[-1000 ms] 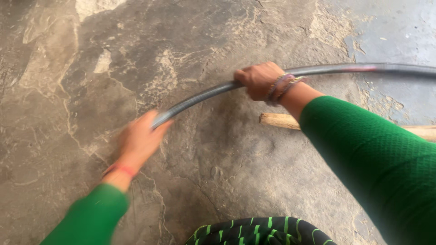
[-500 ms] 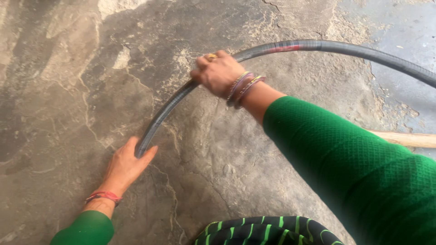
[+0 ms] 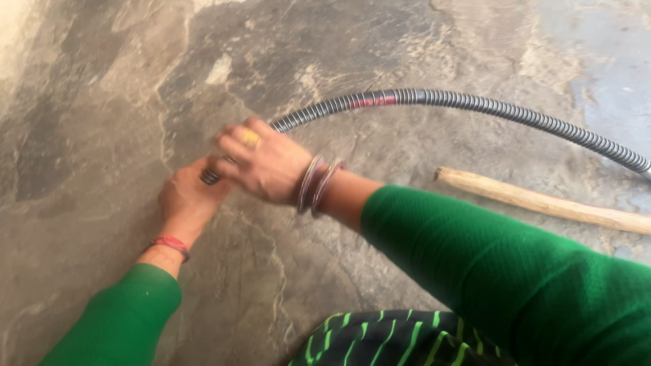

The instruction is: The person cleans a long flexible metal cable by wiping it down with a cloth after removing it from a tire.

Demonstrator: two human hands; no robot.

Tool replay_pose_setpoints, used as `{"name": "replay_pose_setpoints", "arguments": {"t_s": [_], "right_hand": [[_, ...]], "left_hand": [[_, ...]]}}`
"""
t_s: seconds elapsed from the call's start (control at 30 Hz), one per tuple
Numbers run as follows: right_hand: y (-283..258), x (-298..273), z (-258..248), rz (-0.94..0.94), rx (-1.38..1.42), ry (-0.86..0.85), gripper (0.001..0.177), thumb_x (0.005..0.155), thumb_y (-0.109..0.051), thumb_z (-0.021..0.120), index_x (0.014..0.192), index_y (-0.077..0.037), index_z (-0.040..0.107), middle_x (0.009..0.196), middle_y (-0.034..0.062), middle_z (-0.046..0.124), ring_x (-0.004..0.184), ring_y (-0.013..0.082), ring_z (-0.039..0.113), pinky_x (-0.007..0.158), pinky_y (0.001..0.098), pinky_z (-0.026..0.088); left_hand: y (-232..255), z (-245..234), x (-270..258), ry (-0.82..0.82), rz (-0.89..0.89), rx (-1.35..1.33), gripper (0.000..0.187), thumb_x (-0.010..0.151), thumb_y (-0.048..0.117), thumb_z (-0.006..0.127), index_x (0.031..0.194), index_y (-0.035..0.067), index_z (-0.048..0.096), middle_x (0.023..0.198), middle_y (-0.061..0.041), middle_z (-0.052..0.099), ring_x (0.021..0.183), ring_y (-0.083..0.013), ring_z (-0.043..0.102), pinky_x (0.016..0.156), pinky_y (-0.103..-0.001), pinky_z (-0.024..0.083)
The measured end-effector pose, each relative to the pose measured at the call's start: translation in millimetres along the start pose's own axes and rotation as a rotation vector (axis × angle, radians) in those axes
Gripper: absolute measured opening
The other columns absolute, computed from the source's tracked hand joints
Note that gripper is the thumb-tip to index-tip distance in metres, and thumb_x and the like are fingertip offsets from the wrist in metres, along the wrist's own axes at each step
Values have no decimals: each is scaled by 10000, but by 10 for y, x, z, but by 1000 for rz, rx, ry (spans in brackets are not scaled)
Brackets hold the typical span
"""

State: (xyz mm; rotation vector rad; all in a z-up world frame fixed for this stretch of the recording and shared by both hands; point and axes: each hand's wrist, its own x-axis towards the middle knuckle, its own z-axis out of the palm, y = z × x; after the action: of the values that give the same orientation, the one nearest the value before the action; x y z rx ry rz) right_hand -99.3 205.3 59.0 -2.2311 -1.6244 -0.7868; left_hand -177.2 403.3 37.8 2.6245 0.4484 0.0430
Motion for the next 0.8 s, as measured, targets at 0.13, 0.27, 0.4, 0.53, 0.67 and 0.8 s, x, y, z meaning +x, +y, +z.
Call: {"name": "replay_pose_setpoints", "arguments": {"t_s": [0.13,0.27,0.4,0.53,0.67,0.8], "right_hand": [[-735,141,94,-143,359,152,294,881,-177,626,1167,-107,620,1331,145,564,1295,331,547,1044,480,514],[-1426,351,-5,104,303,-29,480,893,-244,601,1323,-32,569,1421,227,504,1351,377,512,951,445,508],[-1784,413,-27,152,370,-84,564,897,-268,588,1413,-49,527,1494,251,461,1406,391,482,973,471,496],[-2082,235,33,94,387,-149,583,921,-284,570,1456,-57,517,1512,263,441,1446,420,447,1026,510,480],[-2588,75,-6,86,411,-292,612,890,-309,529,1462,-93,512,1536,347,374,1444,481,411,1072,572,435],[-3207,-62,-20,106,458,-377,551,942,-316,498,1455,-116,519,1608,374,295,1489,484,392,1105,610,432]], "left_hand": [[-304,-307,-83,53,-32,57,273,848,423,723,990,190,726,846,-109,719,792,-367,666,683,-484,507],[-554,-564,-180,20,-109,81,307,828,433,729,854,132,677,736,-106,677,698,-319,639,675,-448,496],[-964,-635,-308,-11,-201,39,158,830,350,648,856,209,717,719,-53,690,669,-262,634,660,-416,486],[-1206,-457,-599,-80,-217,79,257,820,397,723,860,145,691,707,-88,686,650,-291,643,631,-431,508],[-1221,-368,-915,-156,-286,-64,306,762,436,761,920,182,700,711,-73,709,652,-292,702,622,-446,539],[-1261,-419,-1139,-212,-336,36,317,787,447,769,897,160,692,731,-114,704,692,-359,687,641,-475,533]]}}
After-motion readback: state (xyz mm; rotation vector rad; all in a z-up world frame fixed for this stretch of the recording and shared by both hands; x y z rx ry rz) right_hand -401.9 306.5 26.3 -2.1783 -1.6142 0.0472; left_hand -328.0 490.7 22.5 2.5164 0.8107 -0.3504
